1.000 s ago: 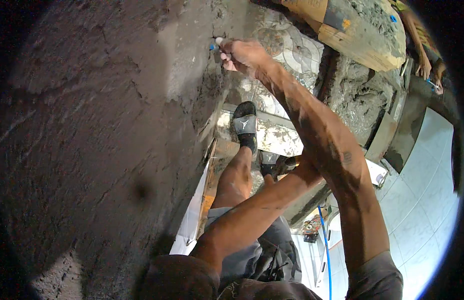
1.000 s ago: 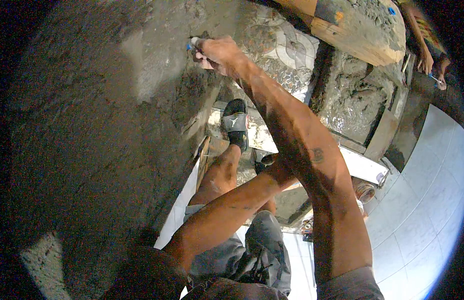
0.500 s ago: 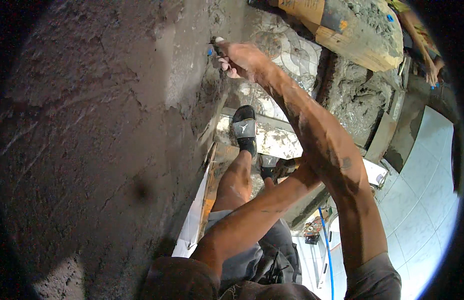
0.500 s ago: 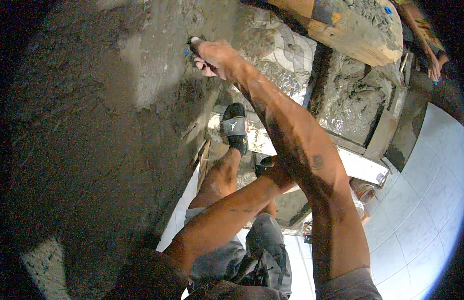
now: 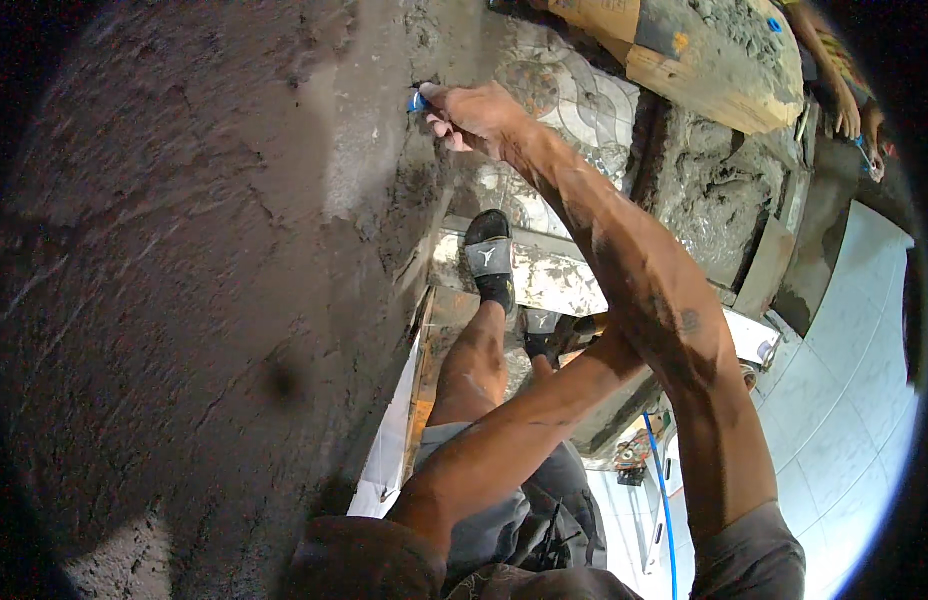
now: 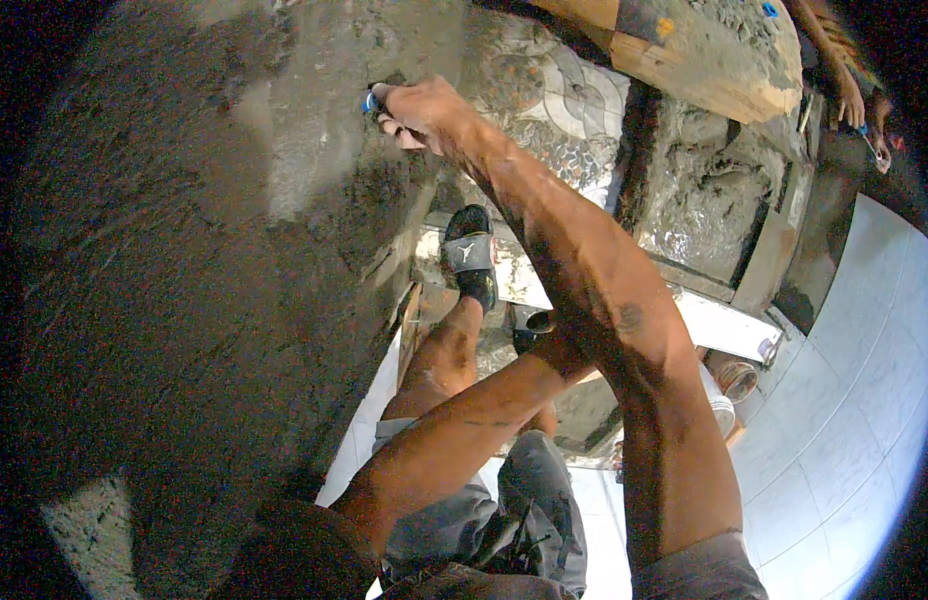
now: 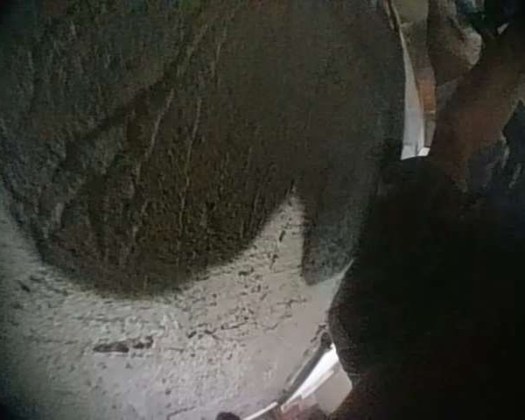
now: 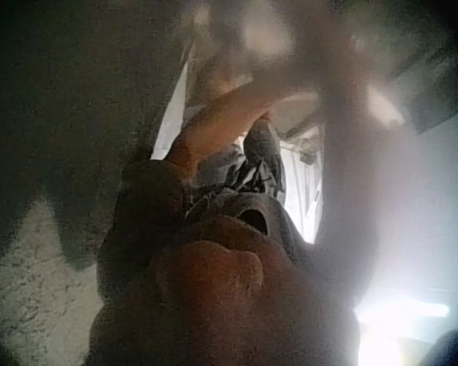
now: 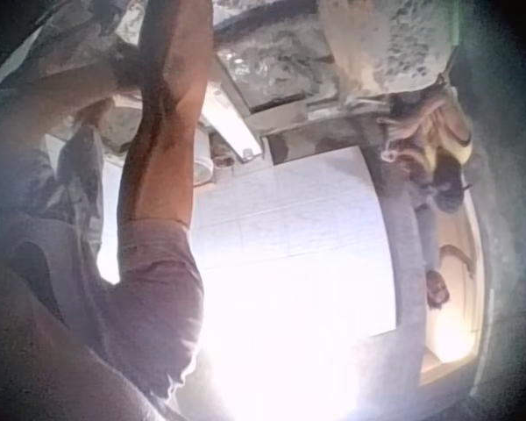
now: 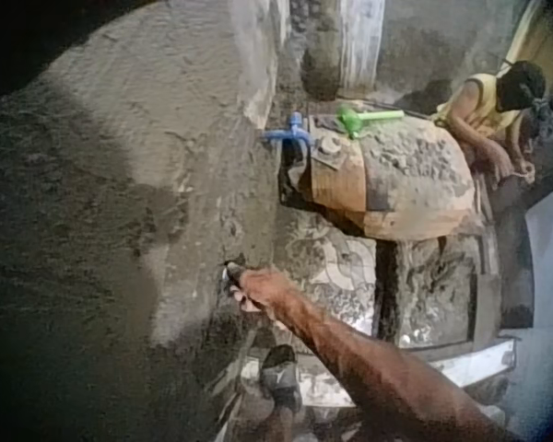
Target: The person works on blue and orange pipes by applying sealant from a small can and joining sections together while at a construction site.
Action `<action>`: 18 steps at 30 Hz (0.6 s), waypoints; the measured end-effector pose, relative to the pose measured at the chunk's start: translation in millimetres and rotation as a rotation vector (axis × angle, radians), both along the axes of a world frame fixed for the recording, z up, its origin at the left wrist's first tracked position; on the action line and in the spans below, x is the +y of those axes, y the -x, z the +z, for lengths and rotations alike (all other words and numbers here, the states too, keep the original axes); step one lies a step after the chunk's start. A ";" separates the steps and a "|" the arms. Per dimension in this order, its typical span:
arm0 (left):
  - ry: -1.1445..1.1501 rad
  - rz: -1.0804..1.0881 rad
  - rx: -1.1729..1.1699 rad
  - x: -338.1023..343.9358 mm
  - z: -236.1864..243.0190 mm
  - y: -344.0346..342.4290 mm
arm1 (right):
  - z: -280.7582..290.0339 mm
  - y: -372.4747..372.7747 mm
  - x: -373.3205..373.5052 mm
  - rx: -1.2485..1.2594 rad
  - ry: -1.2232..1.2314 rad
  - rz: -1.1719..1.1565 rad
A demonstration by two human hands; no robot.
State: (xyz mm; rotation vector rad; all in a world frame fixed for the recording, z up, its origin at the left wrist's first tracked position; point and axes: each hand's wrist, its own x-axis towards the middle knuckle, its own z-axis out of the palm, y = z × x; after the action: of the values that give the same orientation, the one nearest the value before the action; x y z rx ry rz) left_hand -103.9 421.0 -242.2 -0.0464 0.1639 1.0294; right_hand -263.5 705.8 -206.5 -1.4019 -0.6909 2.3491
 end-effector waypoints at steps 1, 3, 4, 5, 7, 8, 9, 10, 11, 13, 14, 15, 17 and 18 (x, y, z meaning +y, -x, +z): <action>0.007 -0.002 -0.015 0.0 -1.2 3.5 | 6.8 1.0 -1.4 -0.082 -0.050 0.003; -0.010 -0.056 0.193 -0.3 4.9 5.0 | 1.0 -0.7 -2.8 -0.047 -0.053 -0.031; -0.021 -0.085 0.291 1.7 9.8 3.5 | -3.5 -4.2 -2.4 -0.019 -0.058 -0.066; -0.028 -0.101 0.336 5.2 13.7 1.7 | -8.0 -7.5 -1.1 -0.026 -0.060 -0.069; -0.030 -0.117 0.384 7.2 14.1 4.1 | -7.5 -2.1 0.1 0.049 0.022 -0.053; -0.027 -0.113 0.377 8.2 13.6 5.9 | -7.5 -1.2 0.1 0.050 0.022 -0.054; -0.022 -0.113 0.361 7.4 12.8 7.0 | -2.9 0.4 -0.8 -0.015 -0.025 -0.056; -0.019 -0.111 0.352 7.5 10.7 8.9 | 2.1 2.0 -1.6 -0.080 -0.072 -0.058; -0.017 -0.108 0.347 6.6 9.8 10.0 | 1.9 4.3 -2.9 -0.078 -0.071 -0.058; -0.016 -0.112 0.325 6.5 9.7 7.0 | -5.6 0.9 -2.9 0.048 -0.048 -0.152; -0.016 -0.114 0.316 6.3 10.2 4.7 | -9.1 -1.9 -0.4 0.043 -0.051 -0.154; -0.017 -0.115 0.312 6.1 9.8 5.3 | -9.7 -2.0 1.4 0.062 0.008 -0.111; -0.016 -0.119 0.311 5.4 9.9 4.6 | -10.8 -3.1 1.7 0.080 0.066 -0.069; -0.012 -0.119 0.313 5.2 9.5 6.8 | -6.1 -1.8 -0.7 0.077 0.026 -0.082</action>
State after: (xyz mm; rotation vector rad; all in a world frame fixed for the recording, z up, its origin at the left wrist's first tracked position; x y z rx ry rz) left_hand -110.6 426.2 -232.7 0.1349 0.4405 0.9139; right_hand -261.7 705.1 -212.6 -1.3166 -0.5730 2.3427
